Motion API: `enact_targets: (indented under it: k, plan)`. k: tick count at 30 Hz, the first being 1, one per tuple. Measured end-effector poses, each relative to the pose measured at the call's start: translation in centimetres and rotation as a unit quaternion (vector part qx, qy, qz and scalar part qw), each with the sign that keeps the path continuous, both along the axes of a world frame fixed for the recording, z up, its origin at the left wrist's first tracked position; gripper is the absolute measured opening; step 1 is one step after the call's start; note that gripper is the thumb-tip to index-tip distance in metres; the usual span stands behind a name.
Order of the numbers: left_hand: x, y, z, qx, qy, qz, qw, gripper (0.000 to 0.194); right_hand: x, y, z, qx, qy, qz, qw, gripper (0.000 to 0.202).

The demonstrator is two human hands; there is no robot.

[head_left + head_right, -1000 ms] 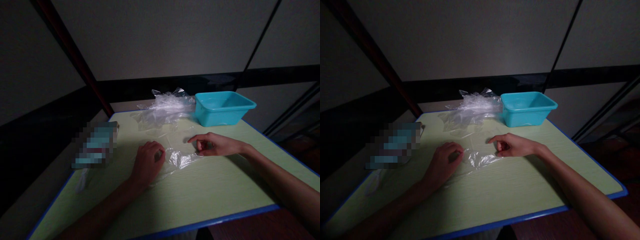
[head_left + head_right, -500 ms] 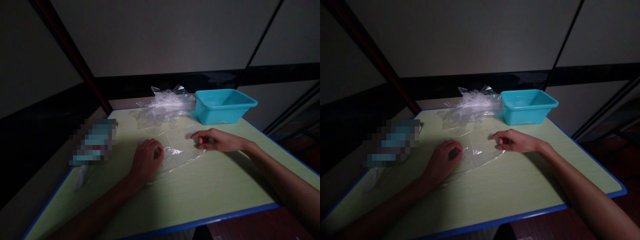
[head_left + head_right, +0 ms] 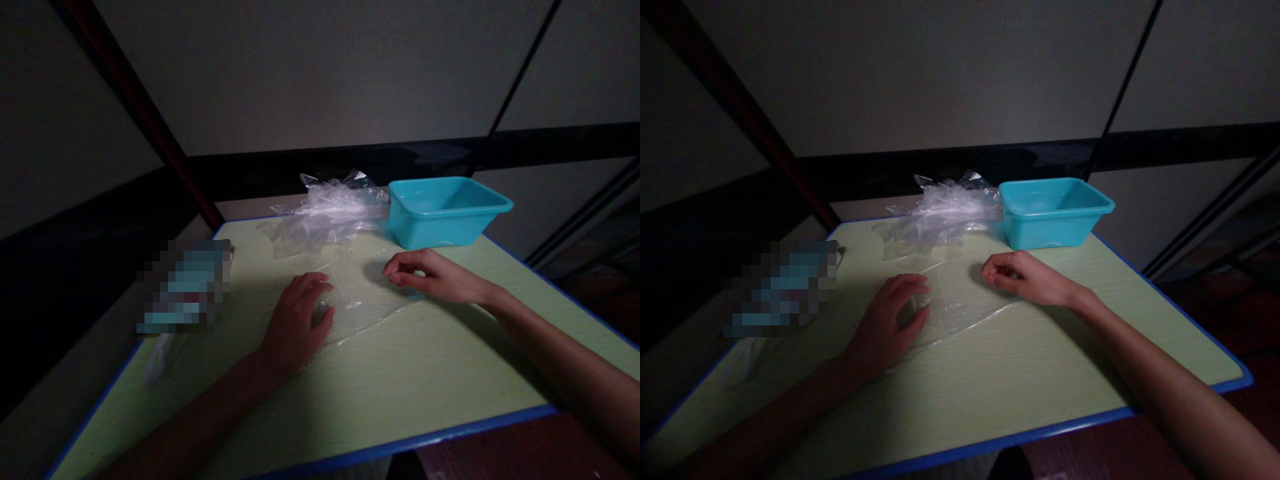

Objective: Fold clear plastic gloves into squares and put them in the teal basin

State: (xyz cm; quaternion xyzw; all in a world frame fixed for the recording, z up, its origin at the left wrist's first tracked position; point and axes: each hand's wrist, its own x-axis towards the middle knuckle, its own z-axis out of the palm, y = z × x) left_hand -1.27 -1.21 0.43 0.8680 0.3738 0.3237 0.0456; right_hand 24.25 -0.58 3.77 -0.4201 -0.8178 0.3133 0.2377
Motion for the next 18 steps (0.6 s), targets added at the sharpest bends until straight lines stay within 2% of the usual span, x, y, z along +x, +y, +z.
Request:
enact_targets:
  k: [2,4,6,10,18]
  plan:
    - [0.1,-0.6,0.2,0.000,0.025,-0.099,0.995,0.026,-1.0,-0.6,0.0,-0.047,0.055,0.048,0.996,0.023]
    - [0.2,-1.1,0.5,-0.017,0.088,-0.183,0.979,0.033,-1.9,-1.1,0.0,-0.086,0.088,0.085,0.989,0.024]
    - [0.4,-1.5,0.7,-0.032,0.145,-0.231,0.962,0.042,-2.7,-1.4,-0.2,-0.110,0.104,0.107,0.983,0.025]
    - [0.3,-1.7,0.8,-0.052,0.203,-0.251,0.945,0.056,-3.5,-1.5,-0.6,-0.136,0.109,0.124,0.977,0.026]
    - [0.1,-1.7,0.6,-0.068,0.222,-0.241,0.942,0.055,-3.6,-1.1,-1.7,-0.168,0.115,0.110,0.973,0.032]
